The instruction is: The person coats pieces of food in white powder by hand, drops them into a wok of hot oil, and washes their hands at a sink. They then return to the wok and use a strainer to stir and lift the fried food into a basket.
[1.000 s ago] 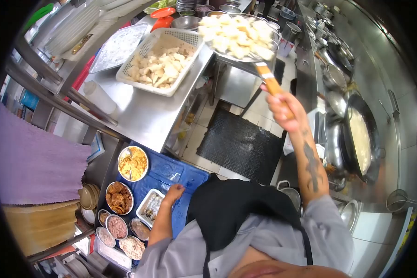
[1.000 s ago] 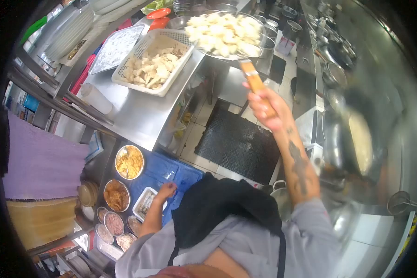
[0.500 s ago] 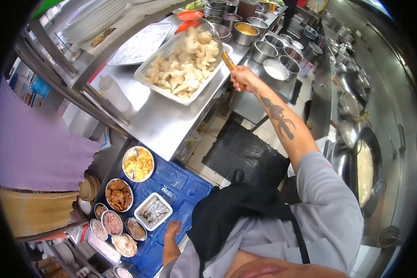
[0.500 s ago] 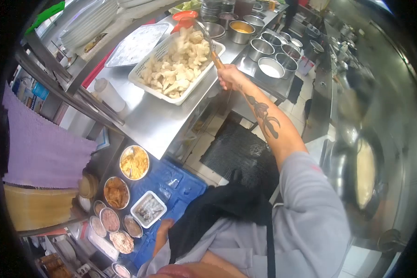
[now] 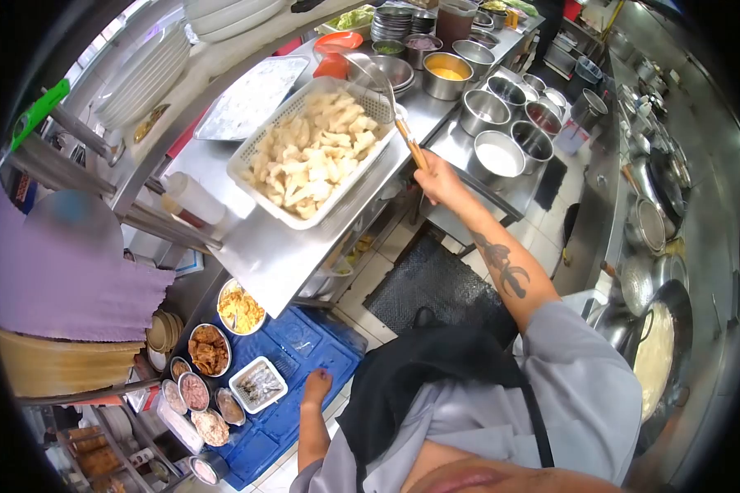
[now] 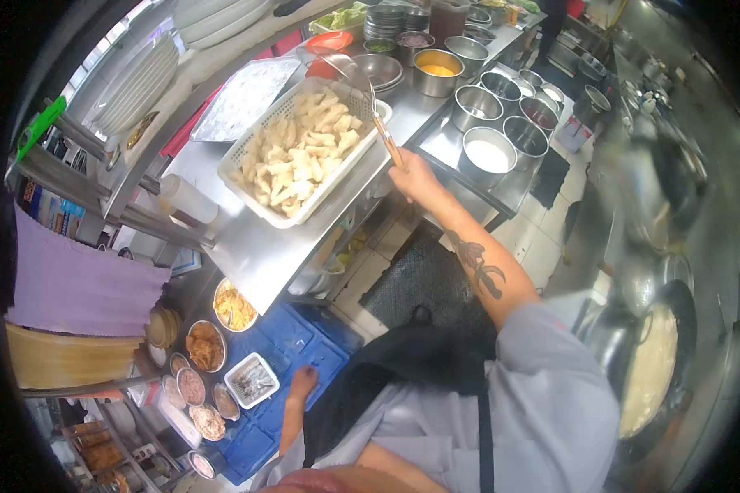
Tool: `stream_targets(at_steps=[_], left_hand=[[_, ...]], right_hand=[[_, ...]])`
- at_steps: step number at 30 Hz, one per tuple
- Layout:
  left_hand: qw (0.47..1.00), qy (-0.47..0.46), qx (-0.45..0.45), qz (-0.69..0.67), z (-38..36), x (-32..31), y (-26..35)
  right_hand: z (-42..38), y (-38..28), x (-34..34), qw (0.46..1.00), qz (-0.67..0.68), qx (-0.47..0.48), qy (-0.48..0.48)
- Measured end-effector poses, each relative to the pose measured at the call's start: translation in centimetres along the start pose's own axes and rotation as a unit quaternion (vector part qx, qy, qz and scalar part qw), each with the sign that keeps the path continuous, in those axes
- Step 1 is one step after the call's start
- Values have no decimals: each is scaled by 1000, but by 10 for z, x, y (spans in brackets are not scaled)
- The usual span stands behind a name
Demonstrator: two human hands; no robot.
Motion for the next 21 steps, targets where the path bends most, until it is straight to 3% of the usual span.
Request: stream_targets(at_steps=[5,8,10,11,17,19,21], left_hand=[[993,57,-102,9,46,40,142],[986,55,-155,-18,71,60,210],[978,45,-200,-32,95,67,245],[974,35,-223,-32,107,68,262],[947,-114,-297,-54,178,56,352],[925,-183,-329,-39,197,48,394],[887,-221,-405,6,219,35,420]], right_hand=[[-3,-6,33,998,33,-20,-53],[-2,8,43,991,130,-11,-35],[-1,19,48,973,194,-124,-8],[-3,26,52,957,228,-179,9],[-31,36,78,838,500,-179,-123],[-48,41,92,802,562,-130,-154],[-85,41,111,809,571,-93,-103]])
Point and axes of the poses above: each hand's wrist, its own z-axis towards the middle knuckle, its own x-axis out of the back of the hand, y = z × x, the point moved 6 cm from there along z, towards the middle knuckle, and after that the axes turned 9 degrees about -x, right-handed, at the moved point
